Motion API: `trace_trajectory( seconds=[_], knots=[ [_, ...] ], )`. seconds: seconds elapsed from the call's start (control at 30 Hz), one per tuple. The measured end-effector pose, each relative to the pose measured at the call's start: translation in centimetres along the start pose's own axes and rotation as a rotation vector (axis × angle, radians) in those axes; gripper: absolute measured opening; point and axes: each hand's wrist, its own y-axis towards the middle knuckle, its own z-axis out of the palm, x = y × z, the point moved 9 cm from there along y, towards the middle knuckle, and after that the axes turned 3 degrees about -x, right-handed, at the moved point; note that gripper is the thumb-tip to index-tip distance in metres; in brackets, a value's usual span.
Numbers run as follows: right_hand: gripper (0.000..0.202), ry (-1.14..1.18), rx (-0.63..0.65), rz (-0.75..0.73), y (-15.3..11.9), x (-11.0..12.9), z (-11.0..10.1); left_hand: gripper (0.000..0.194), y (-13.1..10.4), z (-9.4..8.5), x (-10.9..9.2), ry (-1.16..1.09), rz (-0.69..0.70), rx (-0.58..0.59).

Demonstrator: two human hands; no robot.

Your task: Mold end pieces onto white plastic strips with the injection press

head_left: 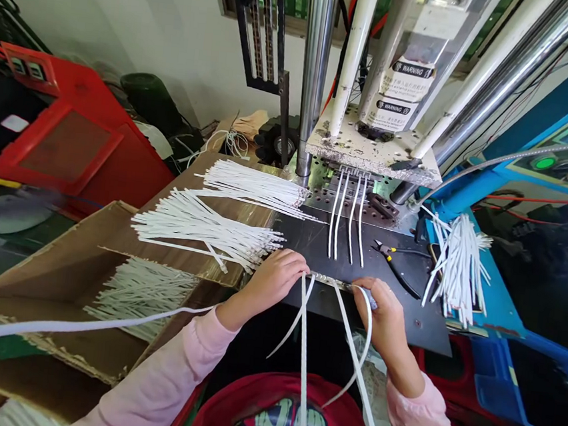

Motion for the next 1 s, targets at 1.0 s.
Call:
trace_trajectory(
  seconds=[1.0],
  knots=[
    [0.027, -0.171, -0.024, 0.228, 18.9, -12.1, -1.8, 0.026, -1.1, 1.7, 0.7, 0.090, -0.039, 0.026]
  ],
)
